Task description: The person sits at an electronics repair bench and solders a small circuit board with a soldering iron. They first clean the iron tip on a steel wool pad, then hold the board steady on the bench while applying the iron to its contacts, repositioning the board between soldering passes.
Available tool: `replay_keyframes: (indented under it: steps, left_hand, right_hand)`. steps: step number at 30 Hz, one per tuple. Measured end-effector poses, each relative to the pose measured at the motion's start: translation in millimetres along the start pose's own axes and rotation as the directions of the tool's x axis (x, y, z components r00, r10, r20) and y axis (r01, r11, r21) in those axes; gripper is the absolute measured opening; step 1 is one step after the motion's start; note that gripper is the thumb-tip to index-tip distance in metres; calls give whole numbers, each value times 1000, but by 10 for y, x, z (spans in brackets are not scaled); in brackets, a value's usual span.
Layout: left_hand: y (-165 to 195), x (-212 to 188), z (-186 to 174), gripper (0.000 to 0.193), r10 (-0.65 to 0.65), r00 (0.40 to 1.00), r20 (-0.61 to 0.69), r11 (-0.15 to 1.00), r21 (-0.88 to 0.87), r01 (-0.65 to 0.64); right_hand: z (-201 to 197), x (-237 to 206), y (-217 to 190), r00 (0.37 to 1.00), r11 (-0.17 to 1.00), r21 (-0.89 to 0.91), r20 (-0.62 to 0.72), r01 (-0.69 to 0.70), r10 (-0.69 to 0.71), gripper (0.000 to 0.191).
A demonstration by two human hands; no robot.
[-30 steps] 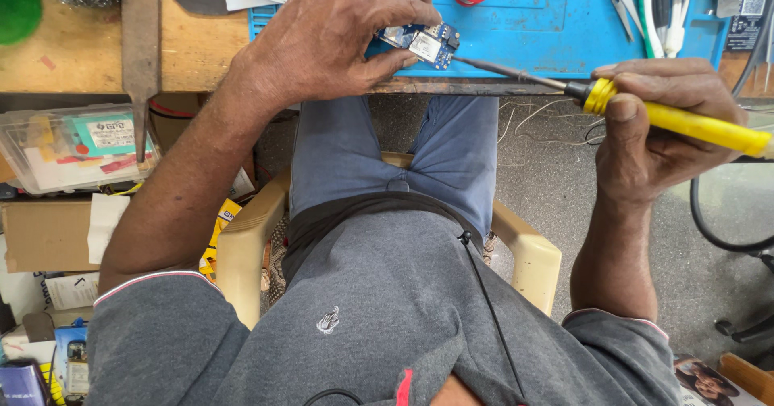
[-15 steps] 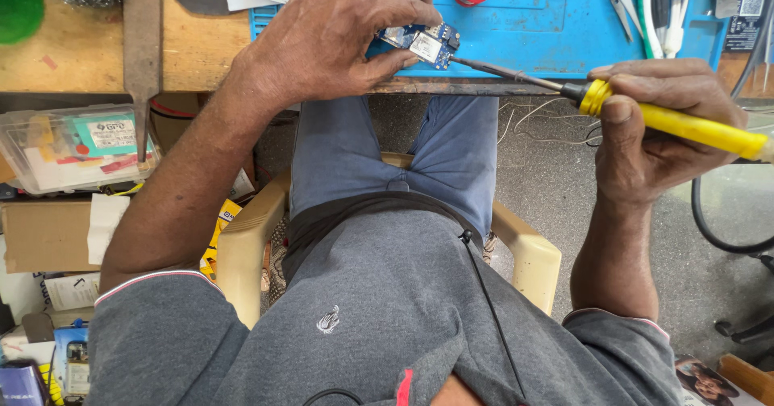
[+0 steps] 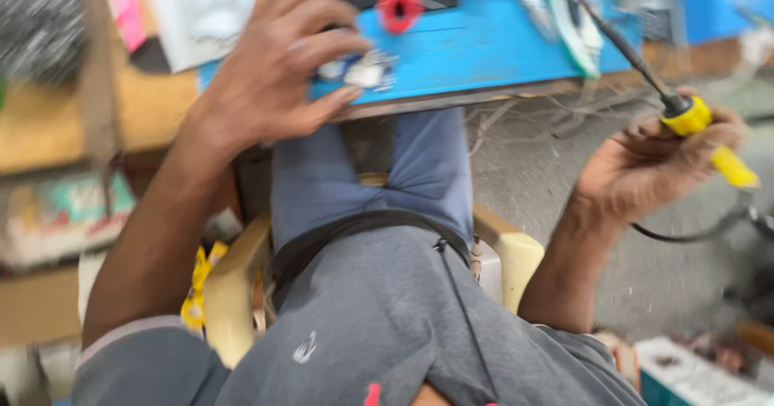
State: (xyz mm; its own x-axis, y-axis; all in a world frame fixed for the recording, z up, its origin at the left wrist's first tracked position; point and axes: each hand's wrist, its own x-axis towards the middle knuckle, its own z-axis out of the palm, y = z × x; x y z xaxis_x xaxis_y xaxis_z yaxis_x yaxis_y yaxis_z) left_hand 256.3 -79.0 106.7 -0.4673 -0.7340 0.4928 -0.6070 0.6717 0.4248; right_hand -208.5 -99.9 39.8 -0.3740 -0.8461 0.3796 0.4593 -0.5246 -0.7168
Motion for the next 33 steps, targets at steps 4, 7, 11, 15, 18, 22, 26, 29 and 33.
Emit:
replay_keyframes:
  steps: [4,7,11,15,18,22,26,29,33]
  left_hand:
    - [101,44,22,46,-67,998,-9,996,65,67]
    - [140,43,66,47,-131,991,1,981,142,129]
    - [104,-18,106,45,-132,991,8,973,193,127]
    - [20,-74,123,47,-144,989,28,960,247,133]
    - [20,-94,119,47,-155,988,22,959,242,145]
    - [80,-61,109,45,-170,985,7,960,228,164]
    - [100,40,140,49,-149,988,-24,973,173,151]
    - [109,122,144,52,-121,990,-67,987,102,127]
    - [254,185,10,51,-132,986,-106,981,126,145]
  right_hand:
    - [-478,-87,-105,955,981,189,-296,49,9,40]
    - [-654,-177,-73,924,980,140,-374,138,-77,39]
    - [-711,-276,-12,888,968,182,-455,170,-71,35]
    - [-743,-298,7,876,933,304,-482,193,-24,29]
    - [-792,-228,104,859,908,346,-512,234,-26,27]
    - [-907,-87,316,806,939,301,-590,165,47,24]
    - [-1103,-94,349,788,952,246,-615,185,6,24]
    - [-1215,-176,335,822,885,415,-565,212,67,22]
    - [-1251,-157,394,865,963,262,-495,64,77,24]
